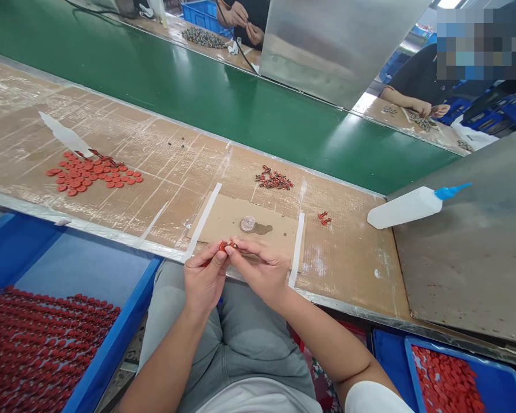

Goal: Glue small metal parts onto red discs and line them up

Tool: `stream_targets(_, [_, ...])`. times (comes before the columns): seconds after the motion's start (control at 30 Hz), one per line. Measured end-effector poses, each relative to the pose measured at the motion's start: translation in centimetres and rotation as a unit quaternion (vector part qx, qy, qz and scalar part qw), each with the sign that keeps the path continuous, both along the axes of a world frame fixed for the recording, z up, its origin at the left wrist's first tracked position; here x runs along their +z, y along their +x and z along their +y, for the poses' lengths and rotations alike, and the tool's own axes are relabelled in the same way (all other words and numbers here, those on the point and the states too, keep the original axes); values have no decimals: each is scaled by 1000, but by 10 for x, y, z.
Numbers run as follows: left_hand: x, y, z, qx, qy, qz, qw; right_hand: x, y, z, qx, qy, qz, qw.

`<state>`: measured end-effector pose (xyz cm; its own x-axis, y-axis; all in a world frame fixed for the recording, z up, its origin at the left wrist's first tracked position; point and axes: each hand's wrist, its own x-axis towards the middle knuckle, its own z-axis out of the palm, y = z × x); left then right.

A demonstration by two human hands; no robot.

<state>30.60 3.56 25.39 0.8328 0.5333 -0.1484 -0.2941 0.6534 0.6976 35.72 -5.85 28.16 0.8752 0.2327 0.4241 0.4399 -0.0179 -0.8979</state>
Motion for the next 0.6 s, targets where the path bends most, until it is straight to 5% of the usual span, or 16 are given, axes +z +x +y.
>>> stream_targets(0.6, [3,1,-10,22,-14,10,1000,-7,6,3,-54,-4,-56,997])
